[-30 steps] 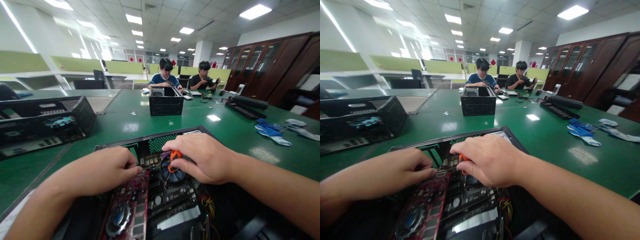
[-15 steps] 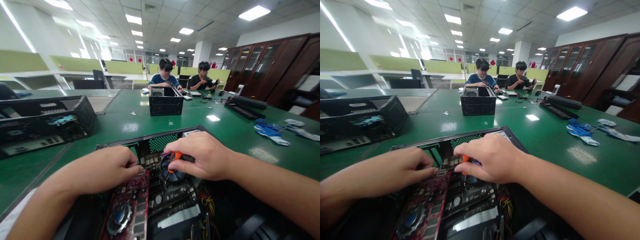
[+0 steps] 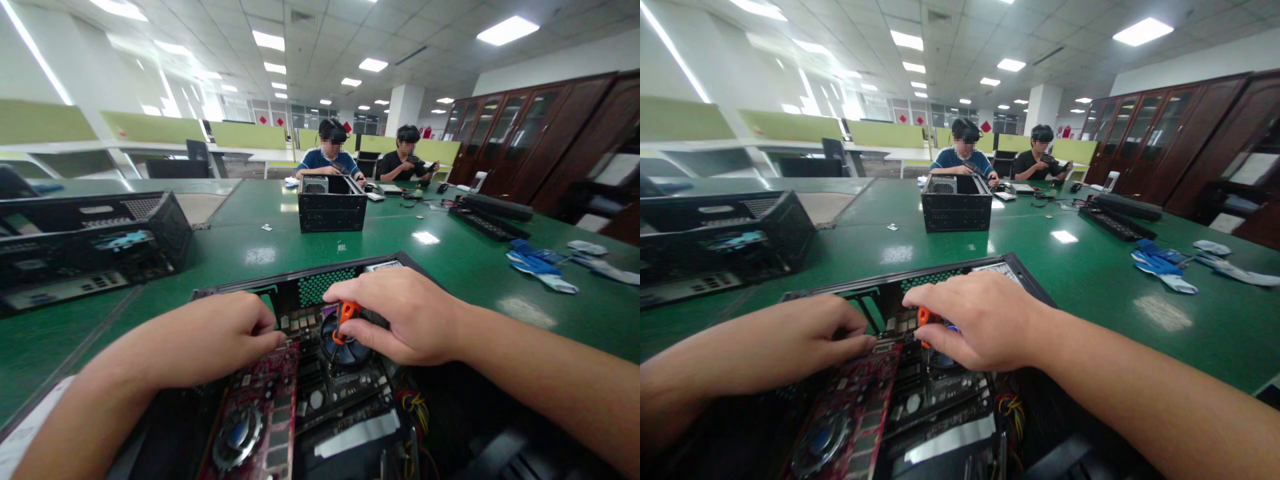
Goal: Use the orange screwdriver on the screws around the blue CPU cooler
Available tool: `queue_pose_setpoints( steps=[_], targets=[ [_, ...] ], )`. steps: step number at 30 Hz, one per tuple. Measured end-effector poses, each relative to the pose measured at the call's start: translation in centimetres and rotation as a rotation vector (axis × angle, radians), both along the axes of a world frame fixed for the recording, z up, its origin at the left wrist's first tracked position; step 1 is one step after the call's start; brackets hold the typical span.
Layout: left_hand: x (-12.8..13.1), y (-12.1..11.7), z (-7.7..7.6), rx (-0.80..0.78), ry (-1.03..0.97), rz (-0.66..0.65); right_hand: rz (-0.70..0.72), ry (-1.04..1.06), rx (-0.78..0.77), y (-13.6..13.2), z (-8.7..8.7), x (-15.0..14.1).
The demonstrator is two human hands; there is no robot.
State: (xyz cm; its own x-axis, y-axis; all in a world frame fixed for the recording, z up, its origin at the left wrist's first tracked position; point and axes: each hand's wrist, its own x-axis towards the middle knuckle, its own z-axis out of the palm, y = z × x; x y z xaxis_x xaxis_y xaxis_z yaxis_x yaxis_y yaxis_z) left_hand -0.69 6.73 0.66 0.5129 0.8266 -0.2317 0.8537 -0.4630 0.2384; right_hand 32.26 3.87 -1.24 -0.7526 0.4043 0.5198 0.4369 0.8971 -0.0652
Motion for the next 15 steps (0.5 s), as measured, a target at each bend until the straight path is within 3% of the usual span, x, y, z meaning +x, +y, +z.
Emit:
queue_pose_setpoints(
  steps=[7,11,15],
  targets=[
    [0.72,-0.02,0.45,-0.039,0.077,0.041,0.042,0.137,0.066,0.05,0.05,-0.29],
    [0.67,0.05,0.35,-0.041,0.084,0.045,-0.082,0.239,0.066,-0.29,0.51,-0.14],
    [0.55,0.01,0.39,-0.032,0.089,0.046,-0.242,0.181,0.041,-0.26,0.6,0.17]
  ],
)
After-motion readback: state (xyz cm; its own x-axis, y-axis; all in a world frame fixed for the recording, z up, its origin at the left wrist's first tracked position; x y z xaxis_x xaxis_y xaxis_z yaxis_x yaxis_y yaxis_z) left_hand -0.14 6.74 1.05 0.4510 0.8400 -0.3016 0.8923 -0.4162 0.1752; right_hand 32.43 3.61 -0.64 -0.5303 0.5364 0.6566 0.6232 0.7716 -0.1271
